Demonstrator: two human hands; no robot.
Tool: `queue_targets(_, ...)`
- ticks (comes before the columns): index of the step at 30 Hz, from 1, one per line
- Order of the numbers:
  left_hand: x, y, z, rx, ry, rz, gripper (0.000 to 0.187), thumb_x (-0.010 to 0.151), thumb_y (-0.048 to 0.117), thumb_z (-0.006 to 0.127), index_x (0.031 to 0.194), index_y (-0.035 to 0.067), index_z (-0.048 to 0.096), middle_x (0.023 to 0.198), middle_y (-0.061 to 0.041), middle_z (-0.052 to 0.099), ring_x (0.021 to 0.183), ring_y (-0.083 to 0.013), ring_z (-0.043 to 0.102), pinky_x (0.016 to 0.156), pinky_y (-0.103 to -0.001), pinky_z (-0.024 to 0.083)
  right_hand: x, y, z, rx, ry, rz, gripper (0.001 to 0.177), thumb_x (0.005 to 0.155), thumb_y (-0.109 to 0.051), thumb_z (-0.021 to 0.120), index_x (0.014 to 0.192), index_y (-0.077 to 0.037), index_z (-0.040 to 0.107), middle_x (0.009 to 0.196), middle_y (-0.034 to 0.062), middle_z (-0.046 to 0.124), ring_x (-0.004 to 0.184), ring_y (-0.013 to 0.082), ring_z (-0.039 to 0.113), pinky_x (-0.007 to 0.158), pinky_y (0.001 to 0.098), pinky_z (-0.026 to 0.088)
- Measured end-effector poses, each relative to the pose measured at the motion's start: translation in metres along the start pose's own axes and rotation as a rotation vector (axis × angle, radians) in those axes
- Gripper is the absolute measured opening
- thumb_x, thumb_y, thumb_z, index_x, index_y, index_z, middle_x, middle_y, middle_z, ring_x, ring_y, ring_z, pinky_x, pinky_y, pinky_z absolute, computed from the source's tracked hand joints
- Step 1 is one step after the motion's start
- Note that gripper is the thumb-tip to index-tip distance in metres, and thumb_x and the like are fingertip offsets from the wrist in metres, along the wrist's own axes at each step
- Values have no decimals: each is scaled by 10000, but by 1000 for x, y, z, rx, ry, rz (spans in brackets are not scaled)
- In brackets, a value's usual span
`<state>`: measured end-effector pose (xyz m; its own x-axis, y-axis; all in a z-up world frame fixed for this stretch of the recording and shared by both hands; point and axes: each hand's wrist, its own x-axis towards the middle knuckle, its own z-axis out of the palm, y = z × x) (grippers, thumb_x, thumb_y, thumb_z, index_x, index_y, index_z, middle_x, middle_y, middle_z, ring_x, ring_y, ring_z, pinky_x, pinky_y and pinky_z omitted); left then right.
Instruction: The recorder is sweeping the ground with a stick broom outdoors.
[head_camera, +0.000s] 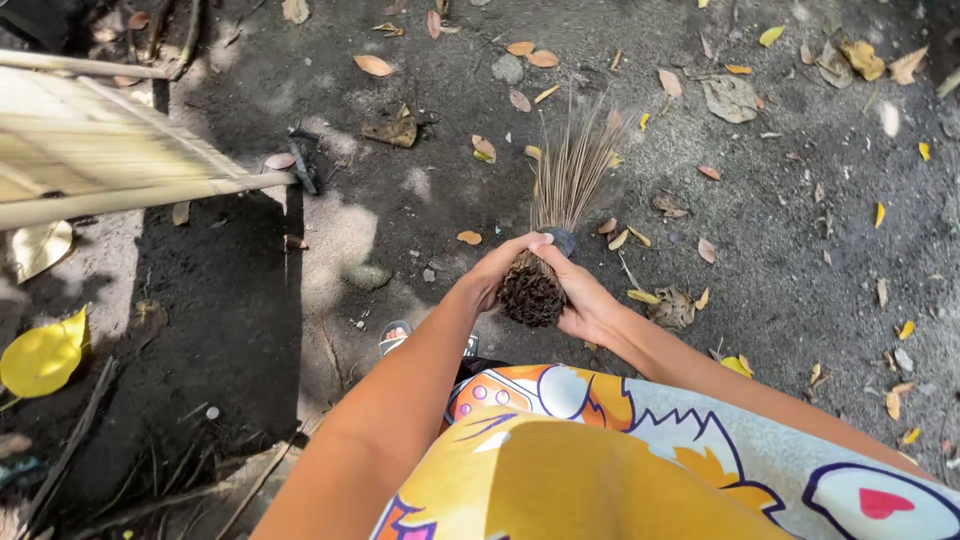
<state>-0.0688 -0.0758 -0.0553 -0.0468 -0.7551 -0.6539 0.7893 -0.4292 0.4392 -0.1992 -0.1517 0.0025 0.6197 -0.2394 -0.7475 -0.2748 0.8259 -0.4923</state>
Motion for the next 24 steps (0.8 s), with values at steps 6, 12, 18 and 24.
queue_targets(6,1,-3,-16,47,327,271,1018,777,466,811,1569,105,283,1315,-127,636,1072,-201,721,844,-356,623,15,-22,23,-52,-102,168,496,806,-486,767,1106,-98,698,1018,71,736,887,232,725,819,415,611)
queue_targets(12,-45,-8,-32,-77,733,218,905,670,529,807,1424,125,511,958,-84,674,655,-173,612,429,-320,433,42,-13,53,-175,-132,355,454,778,-397,842,1035,-52,694,924,124,727,762,266,739,733,402,655)
queue_targets(18,-44,-32,-47,-90,803,-19,419,703,496,822,754,107,675,645,-1,591,441,-129,511,387,-318,423,42,24,38,-86,-94,435,361,761,-377,842,917,-99,673,865,90,713,691,242,724,680,381,662)
queue_targets(24,27,-68,-53,-153,229,-74,466,821,577,705,571,258,475,448,85,421,297,-74,404,289,-247,350,9,15,4,-55,-46,352,320,759,-352,793,860,-64,698,782,122,730,635,259,720,646,387,642)
